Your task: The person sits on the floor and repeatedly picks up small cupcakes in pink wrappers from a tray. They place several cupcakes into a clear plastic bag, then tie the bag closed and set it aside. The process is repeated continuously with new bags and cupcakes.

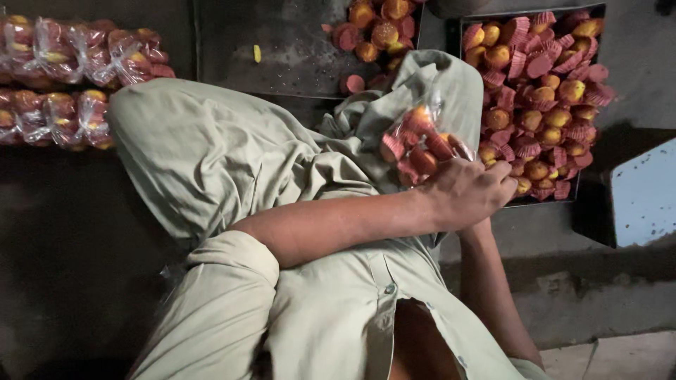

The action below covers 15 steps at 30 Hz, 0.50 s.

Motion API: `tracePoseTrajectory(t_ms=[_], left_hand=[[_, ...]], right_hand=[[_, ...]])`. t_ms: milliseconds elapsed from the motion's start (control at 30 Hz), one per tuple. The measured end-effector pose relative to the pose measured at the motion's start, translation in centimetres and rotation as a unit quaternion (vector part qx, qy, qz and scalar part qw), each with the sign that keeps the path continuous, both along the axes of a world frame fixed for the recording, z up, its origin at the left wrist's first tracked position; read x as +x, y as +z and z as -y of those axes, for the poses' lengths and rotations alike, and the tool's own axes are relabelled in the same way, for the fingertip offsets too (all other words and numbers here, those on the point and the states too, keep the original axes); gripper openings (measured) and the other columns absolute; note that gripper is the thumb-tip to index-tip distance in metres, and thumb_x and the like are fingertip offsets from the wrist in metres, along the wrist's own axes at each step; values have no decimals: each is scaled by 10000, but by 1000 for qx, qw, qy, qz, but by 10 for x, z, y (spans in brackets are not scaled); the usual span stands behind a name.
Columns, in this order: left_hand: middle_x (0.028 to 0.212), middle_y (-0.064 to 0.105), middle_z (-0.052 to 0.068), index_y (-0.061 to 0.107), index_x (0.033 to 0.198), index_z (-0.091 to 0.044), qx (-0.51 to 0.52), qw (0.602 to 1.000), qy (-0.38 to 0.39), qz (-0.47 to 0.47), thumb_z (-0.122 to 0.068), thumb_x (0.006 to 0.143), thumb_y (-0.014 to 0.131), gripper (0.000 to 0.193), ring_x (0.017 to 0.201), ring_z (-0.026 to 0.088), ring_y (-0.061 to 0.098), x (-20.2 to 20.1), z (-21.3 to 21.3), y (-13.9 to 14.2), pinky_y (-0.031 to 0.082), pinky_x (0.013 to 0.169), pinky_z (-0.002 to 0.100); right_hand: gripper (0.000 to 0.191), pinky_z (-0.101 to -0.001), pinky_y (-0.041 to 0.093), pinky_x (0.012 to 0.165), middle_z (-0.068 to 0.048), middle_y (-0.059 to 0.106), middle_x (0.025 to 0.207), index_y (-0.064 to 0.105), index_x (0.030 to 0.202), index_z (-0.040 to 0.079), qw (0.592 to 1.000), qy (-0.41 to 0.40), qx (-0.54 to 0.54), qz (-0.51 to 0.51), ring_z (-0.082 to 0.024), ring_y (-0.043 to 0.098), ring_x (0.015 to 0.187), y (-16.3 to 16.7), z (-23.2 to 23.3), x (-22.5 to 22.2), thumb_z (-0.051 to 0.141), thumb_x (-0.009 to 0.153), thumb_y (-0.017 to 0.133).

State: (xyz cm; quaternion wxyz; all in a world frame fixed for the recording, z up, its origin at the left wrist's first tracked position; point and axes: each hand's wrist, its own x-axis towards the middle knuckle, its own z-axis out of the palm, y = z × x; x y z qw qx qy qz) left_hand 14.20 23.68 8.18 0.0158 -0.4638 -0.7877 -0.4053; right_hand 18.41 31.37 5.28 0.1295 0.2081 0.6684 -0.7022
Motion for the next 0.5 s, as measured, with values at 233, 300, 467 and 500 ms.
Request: tracePoseTrajectory(t_ms=[233, 300, 467, 500], left_hand=[[930, 564, 86, 612, 934, -101, 121, 991, -63, 18, -145, 872, 581, 82, 685, 258, 692, -4, 12, -2, 560, 592, 412], [906, 549, 83, 609, 950, -91, 170, 984, -54, 8, -157, 875, 578, 105, 709, 272, 683, -10, 15, -6, 544, 604, 422], [911, 574, 45, 594, 889, -138, 50, 997, -24, 52, -159, 882, 562, 38, 772, 234, 687, -14, 19, 0, 560, 677, 411], [927, 580, 43, 588, 884, -141, 50, 998, 2, 40, -151, 866, 558, 37, 788, 235, 686, -14, 21, 4, 567, 711, 416]], right_hand=[[473, -417, 438, 1074, -110, 550, 1392, 467, 1427, 105, 987, 59, 149, -27, -263, 542, 1267, -27, -23, 23, 226, 972, 496], [463, -414, 437, 1074, -123, 548, 1388, 478, 1415, 91, 980, 68, 184, -38, -270, 537, 1271, -45, -29, 27, 208, 968, 510], [440, -407, 435, 1074, -156, 542, 1376, 505, 1385, 58, 940, 152, 291, -92, -286, 523, 1282, -42, -40, 37, 165, 960, 546], [436, -406, 434, 1074, -163, 541, 1374, 510, 1379, 51, 920, 192, 323, -114, -289, 521, 1284, -27, -42, 42, 156, 958, 553]])
